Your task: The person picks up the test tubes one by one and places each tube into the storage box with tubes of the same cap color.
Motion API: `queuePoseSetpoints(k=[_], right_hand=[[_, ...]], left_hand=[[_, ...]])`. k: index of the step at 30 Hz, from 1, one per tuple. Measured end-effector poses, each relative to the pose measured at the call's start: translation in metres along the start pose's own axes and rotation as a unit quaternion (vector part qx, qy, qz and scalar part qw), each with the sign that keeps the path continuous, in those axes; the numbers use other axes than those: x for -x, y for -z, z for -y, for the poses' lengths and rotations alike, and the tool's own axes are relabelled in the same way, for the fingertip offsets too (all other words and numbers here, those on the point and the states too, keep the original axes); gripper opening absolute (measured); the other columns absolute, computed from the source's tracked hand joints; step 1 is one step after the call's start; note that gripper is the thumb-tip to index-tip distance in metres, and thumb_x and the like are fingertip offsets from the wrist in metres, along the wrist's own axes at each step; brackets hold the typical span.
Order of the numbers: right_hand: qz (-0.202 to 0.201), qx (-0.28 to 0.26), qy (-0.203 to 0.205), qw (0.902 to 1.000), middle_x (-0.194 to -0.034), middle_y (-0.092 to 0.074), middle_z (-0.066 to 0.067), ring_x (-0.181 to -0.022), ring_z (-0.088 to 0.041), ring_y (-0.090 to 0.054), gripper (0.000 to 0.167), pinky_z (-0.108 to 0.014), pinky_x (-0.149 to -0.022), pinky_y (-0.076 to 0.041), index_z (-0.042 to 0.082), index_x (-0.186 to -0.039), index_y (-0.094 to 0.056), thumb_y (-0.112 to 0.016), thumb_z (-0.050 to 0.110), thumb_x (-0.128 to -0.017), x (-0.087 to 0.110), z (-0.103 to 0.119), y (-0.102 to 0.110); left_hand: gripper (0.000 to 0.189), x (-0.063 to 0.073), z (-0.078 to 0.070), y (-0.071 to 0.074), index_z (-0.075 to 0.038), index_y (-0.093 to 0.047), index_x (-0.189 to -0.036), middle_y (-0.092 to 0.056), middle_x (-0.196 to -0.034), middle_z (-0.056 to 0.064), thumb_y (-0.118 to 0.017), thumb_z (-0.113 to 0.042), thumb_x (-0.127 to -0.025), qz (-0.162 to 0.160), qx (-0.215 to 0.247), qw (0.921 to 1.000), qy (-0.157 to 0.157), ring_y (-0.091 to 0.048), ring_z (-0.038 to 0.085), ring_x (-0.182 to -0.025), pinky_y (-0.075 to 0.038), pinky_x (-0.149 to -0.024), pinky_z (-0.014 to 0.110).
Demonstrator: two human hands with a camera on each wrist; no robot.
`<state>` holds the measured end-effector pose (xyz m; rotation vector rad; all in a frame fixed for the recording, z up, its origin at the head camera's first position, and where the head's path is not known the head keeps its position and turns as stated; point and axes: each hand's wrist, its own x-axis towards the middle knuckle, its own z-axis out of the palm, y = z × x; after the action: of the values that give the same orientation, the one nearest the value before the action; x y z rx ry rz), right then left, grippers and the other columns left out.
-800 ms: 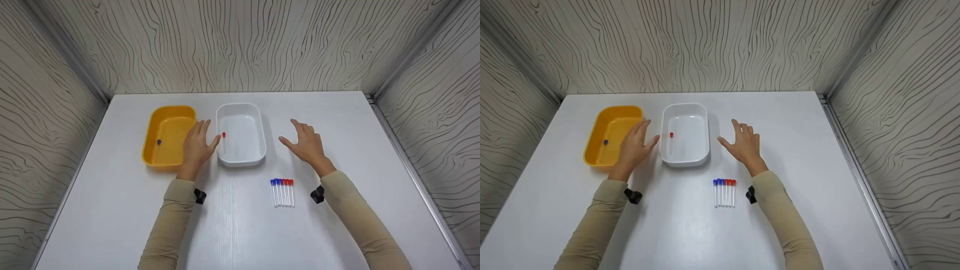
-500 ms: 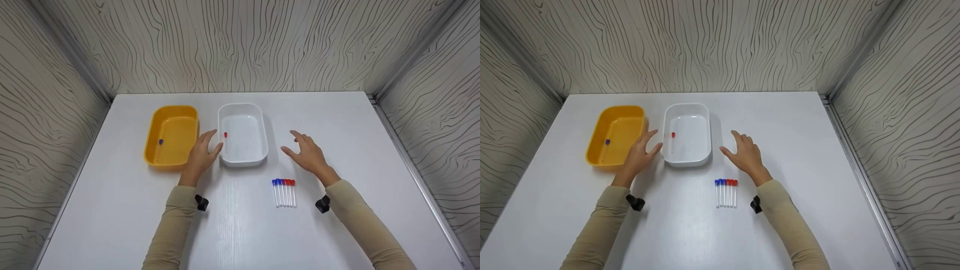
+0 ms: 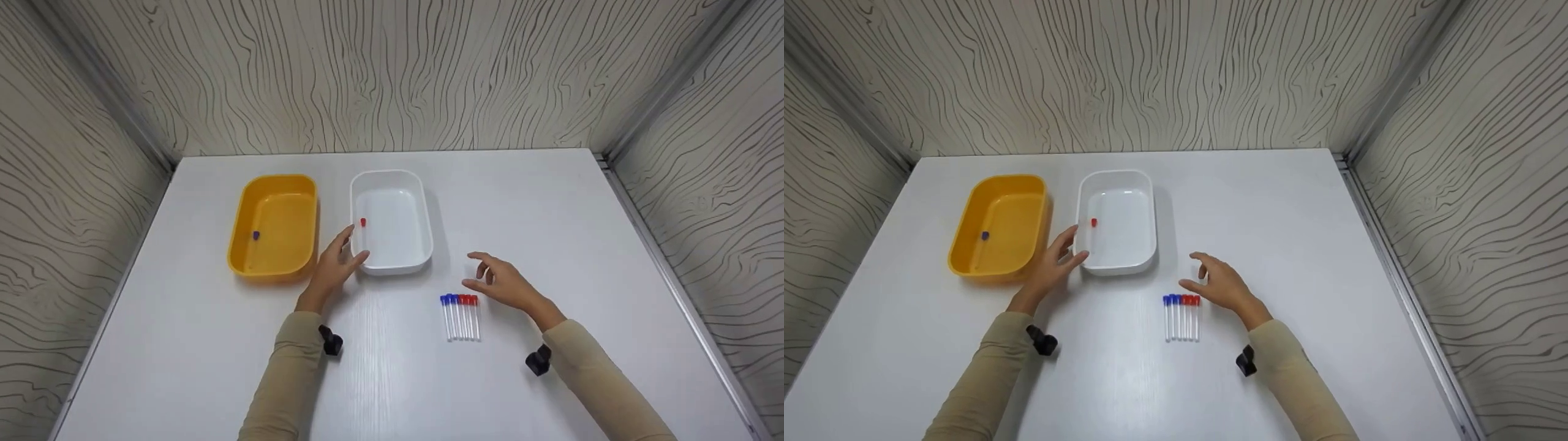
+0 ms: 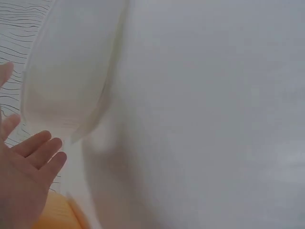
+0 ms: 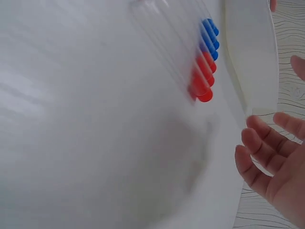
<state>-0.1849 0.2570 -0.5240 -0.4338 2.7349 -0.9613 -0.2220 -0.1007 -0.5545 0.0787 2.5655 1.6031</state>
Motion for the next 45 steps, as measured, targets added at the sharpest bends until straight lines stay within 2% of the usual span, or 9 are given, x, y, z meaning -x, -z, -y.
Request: queuePoseSetpoints(k=[6, 13, 19, 23, 28, 31, 38, 41, 45], right_hand=[[0.046, -0.038, 0.006, 0.9982, -0.084, -0.061, -0.007, -0.07, -0.006, -0.046, 0.072, -0.017, -0.062, -0.041, 0.003, -0.136, -0.049, -0.077, 0.038, -0.079, 0.015, -0.019, -0.009], [0.074, -0.04, 0.01, 0.9964, -0.077, -0.056, -0.004, -0.065, -0.002, -0.042, 0.081, -0.016, -0.059, -0.037, 0.003, -0.135, -0.048, -0.083, 0.038, -0.071, 0.033, -0.031, -0.013], [0.059, -0.001, 0.018, 0.9981, -0.078, -0.051, 0.0, -0.068, -0.003, -0.039, 0.087, -0.017, -0.061, -0.034, 0.008, -0.134, -0.05, -0.088, 0.041, -0.063, 0.041, -0.032, -0.018], [0.054, 0.045, 0.008, 0.9975, -0.081, -0.047, 0.005, -0.074, -0.004, -0.04, 0.094, -0.018, -0.063, -0.033, 0.012, -0.136, -0.049, -0.088, 0.048, -0.059, 0.046, -0.031, -0.022], [0.049, 0.084, 0.002, 0.9953, -0.087, -0.047, 0.006, -0.079, -0.006, -0.04, 0.1, -0.02, -0.066, -0.032, 0.014, -0.139, -0.047, -0.088, 0.053, -0.056, 0.049, -0.03, -0.026], [0.041, 0.087, -0.003, 0.9954, -0.089, -0.05, 0.005, -0.08, -0.008, -0.041, 0.099, -0.021, -0.067, -0.033, 0.014, -0.137, -0.047, -0.089, 0.051, -0.055, 0.049, -0.028, -0.028], [0.044, 0.084, -0.039, 0.9947, -0.099, -0.057, 0.002, -0.087, -0.012, -0.047, 0.095, -0.026, -0.074, -0.043, 0.015, -0.137, -0.047, -0.09, 0.045, -0.057, 0.05, -0.024, -0.029], [0.047, 0.08, -0.035, 0.995, -0.096, -0.055, 0.002, -0.085, -0.01, -0.046, 0.093, -0.024, -0.072, -0.041, 0.015, -0.136, -0.047, -0.09, 0.043, -0.058, 0.049, -0.024, -0.027], [0.054, 0.074, 0.002, 0.9958, -0.085, -0.05, 0.003, -0.077, -0.006, -0.041, 0.09, -0.02, -0.064, -0.034, 0.012, -0.133, -0.049, -0.09, 0.041, -0.058, 0.048, -0.026, -0.023]], left_hand=[[0.082, -0.003, 0.012, -0.002, -0.027, -0.027, -0.152, -0.032, -0.159, 0.005, -0.071, -0.041, -0.085, 0.015, 0.031, 0.9993, -0.01, -0.034, 0.027, -0.147, -0.028, -0.122, 0.045], [0.081, -0.005, 0.017, -0.002, -0.036, -0.025, -0.151, -0.04, -0.154, 0.01, -0.072, -0.036, -0.085, 0.03, 0.053, 0.9981, 0.011, -0.039, 0.026, -0.144, -0.027, -0.122, 0.044], [0.08, -0.008, 0.018, -0.003, -0.037, -0.023, -0.151, -0.037, -0.156, 0.012, -0.071, -0.035, -0.086, 0.041, 0.067, 0.9969, 0.01, -0.039, 0.027, -0.144, -0.029, -0.122, 0.044], [0.08, -0.008, 0.02, -0.003, -0.038, -0.024, -0.151, -0.036, -0.156, 0.012, -0.071, -0.033, -0.087, 0.047, 0.071, 0.9963, 0.005, -0.039, 0.027, -0.144, -0.029, -0.121, 0.043], [0.083, -0.009, 0.023, 0.0, -0.035, -0.023, -0.152, -0.036, -0.156, 0.012, -0.072, -0.033, -0.086, 0.065, 0.091, 0.9936, -0.014, -0.038, 0.028, -0.145, -0.028, -0.122, 0.044], [0.088, -0.009, 0.025, 0.001, -0.035, -0.021, -0.152, -0.035, -0.156, 0.014, -0.075, -0.035, -0.083, 0.074, 0.103, 0.9917, -0.02, -0.037, 0.029, -0.145, -0.027, -0.122, 0.045], [0.091, -0.009, 0.026, -0.001, -0.043, -0.02, -0.151, -0.031, -0.159, 0.006, -0.078, -0.032, -0.08, 0.069, 0.098, 0.9927, 0.009, -0.034, 0.025, -0.147, -0.025, -0.123, 0.045], [0.09, -0.008, 0.025, -0.001, -0.047, -0.022, -0.149, -0.032, -0.159, 0.004, -0.077, -0.032, -0.081, 0.065, 0.096, 0.9931, 0.018, -0.034, 0.024, -0.147, -0.026, -0.123, 0.046], [0.088, -0.007, 0.024, -0.001, -0.052, -0.023, -0.146, -0.033, -0.159, 0.003, -0.078, -0.035, -0.079, 0.06, 0.1, 0.9927, 0.029, -0.036, 0.022, -0.146, -0.027, -0.122, 0.044]])
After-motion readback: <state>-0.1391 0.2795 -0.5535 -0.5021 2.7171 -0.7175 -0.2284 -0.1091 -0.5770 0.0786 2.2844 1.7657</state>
